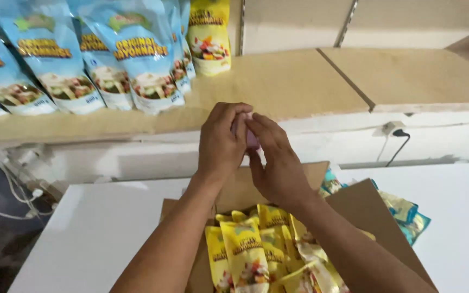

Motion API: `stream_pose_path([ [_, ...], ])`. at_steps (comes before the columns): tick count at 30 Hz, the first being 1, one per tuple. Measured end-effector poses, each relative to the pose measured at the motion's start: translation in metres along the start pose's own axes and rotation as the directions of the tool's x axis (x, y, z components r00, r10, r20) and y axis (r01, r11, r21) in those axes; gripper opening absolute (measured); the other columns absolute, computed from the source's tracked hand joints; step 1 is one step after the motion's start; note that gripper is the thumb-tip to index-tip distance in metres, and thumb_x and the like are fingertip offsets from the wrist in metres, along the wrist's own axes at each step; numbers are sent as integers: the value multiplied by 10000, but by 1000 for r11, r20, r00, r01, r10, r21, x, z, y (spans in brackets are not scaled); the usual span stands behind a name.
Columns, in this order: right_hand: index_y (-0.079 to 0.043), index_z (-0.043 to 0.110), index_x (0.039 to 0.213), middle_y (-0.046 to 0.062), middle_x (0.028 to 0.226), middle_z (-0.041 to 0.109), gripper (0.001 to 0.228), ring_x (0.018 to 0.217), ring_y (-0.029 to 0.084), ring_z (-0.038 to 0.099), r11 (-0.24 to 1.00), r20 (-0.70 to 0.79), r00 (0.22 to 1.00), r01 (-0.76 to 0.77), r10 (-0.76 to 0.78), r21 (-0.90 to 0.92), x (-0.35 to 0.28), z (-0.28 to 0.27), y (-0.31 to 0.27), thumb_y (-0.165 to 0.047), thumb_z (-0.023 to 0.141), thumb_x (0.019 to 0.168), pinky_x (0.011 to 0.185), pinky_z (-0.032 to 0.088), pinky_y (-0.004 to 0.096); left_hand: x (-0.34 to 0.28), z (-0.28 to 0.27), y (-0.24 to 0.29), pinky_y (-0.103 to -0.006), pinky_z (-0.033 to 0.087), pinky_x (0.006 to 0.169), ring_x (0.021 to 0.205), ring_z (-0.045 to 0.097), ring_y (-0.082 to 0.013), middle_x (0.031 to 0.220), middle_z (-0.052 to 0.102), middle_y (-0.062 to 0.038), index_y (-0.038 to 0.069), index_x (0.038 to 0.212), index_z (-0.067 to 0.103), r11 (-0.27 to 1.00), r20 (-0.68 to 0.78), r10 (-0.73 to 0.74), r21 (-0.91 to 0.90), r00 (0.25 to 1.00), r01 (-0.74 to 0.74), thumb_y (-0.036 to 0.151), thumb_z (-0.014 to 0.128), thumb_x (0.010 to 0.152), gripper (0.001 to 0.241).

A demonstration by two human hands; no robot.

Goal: Wiping down mayonnaise pouches with a cloth and placing them neatly on a grocery store shelf.

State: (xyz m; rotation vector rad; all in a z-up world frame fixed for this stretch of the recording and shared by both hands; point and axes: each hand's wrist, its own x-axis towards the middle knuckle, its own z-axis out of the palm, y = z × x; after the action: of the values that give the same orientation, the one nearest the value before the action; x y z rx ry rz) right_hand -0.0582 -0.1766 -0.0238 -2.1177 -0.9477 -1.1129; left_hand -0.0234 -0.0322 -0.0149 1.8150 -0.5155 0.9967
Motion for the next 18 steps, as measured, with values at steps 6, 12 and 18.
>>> stream_pose_path([
  [6,-76,464,1433,197,1318,618,528,1201,376,623,764,179,795,-607,580,219,-107,-8,16,-40,614,929,931,543,469,-107,78,1,-342,601,855,961,772,-214,1035,777,-72,94,1121,716,868,178,-446,-155,877,472,167,620,945,213],
  [12,-153,509,1392,151,1302,597,481,1222,414,545,775,534,590,-287,606,-563,-244,-3,58,-300,603,944,961,475,568,-225,81,-40,-704,422,968,1192,587,-546,1205,669,-237,209,1238,735,462,144,-325,887,935,24,585,773,609,734],
  [18,-124,568,1330,183,1345,568,576,1238,440,501,848,391,762,-390,516,-358,-257,-5,45,-331,658,800,1024,388,558,-274,58,-61,-538,343,1168,1289,496,-436,1255,644,-200,70,1187,682,885,330,-284,451,900,114,250,736,829,405],
])
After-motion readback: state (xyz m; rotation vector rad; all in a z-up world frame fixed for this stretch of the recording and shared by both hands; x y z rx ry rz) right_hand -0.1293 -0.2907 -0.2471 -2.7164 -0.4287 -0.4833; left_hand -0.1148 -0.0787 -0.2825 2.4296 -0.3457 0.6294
